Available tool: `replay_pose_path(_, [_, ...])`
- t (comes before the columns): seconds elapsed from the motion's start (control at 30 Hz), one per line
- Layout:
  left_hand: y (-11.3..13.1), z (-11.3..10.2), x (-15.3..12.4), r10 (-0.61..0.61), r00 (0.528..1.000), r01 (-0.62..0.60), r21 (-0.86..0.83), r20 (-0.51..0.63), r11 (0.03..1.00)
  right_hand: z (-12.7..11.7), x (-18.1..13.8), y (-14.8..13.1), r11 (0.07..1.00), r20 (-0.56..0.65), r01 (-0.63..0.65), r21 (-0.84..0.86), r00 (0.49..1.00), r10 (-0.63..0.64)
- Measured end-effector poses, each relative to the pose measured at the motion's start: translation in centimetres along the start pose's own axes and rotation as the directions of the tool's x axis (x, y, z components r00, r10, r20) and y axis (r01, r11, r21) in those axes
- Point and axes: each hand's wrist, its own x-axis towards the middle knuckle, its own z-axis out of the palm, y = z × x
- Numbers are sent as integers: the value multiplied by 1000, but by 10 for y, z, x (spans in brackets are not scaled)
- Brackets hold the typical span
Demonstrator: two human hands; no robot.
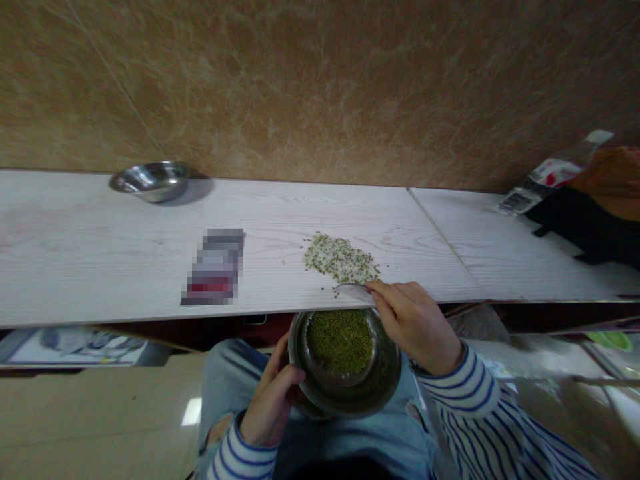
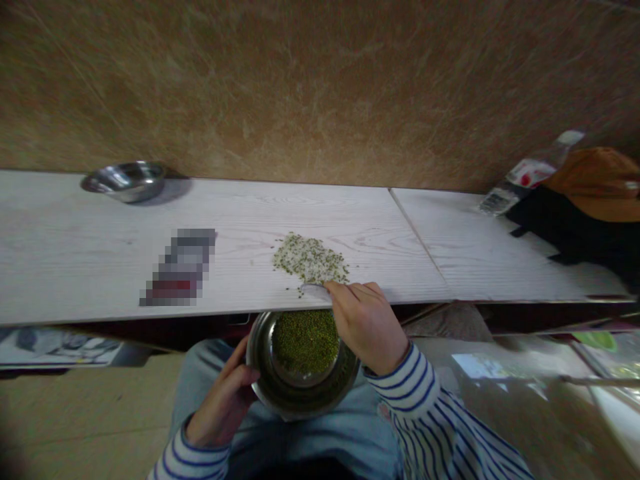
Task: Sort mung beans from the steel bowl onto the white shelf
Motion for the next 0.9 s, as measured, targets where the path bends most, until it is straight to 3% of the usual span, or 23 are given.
replay_pose_path(0.9, [1,-4,0,21,1000,-21,-27,-14,999,6,8,-7,999,-6,17,27,1000,-17])
